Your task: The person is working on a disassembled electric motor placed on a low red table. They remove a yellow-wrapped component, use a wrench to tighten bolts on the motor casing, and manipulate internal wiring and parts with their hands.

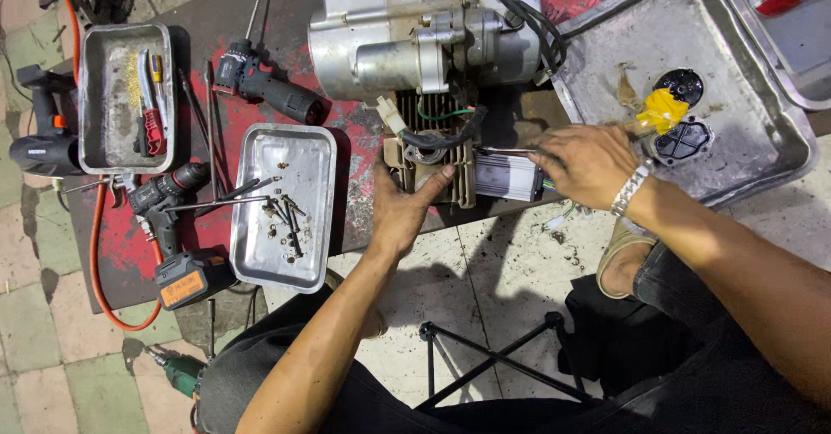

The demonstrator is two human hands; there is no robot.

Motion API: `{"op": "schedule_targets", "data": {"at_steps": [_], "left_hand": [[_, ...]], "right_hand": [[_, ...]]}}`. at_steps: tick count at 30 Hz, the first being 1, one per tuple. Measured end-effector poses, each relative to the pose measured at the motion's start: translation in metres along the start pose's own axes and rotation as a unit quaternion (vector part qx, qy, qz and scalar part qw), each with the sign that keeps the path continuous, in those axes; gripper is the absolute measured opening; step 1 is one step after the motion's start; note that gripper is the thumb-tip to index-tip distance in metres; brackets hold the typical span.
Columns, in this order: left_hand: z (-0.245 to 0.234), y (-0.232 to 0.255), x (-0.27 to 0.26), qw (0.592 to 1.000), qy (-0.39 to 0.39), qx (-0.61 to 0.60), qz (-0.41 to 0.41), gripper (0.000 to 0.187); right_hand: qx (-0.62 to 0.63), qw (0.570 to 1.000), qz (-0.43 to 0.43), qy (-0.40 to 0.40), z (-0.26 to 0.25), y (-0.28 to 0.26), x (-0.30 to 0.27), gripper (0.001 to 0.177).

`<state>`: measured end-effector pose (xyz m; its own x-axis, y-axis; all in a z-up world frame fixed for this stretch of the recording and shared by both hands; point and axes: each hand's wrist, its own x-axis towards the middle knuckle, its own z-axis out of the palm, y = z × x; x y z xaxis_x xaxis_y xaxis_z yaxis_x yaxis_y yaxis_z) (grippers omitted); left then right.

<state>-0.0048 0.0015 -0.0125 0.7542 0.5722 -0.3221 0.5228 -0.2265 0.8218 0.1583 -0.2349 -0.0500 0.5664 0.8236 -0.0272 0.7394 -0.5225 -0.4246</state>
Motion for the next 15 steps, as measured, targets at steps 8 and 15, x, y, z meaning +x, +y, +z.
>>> {"op": "schedule_targets", "data": {"at_steps": [8,15], "left_hand": [[0.001,-0.002,0.001,1.000,-0.008,0.026,-0.010,0.126],[-0.002,-0.004,0.014,0.998,-0.044,-0.047,-0.024,0.132]], "right_hand": [[-0.089,0.995,-0.034,0.019,-0.002,0.004,0.013,0.024],[-0.084,0.996,-0.006,0.009,0.011,-0.001,0.017,0.038]]}}
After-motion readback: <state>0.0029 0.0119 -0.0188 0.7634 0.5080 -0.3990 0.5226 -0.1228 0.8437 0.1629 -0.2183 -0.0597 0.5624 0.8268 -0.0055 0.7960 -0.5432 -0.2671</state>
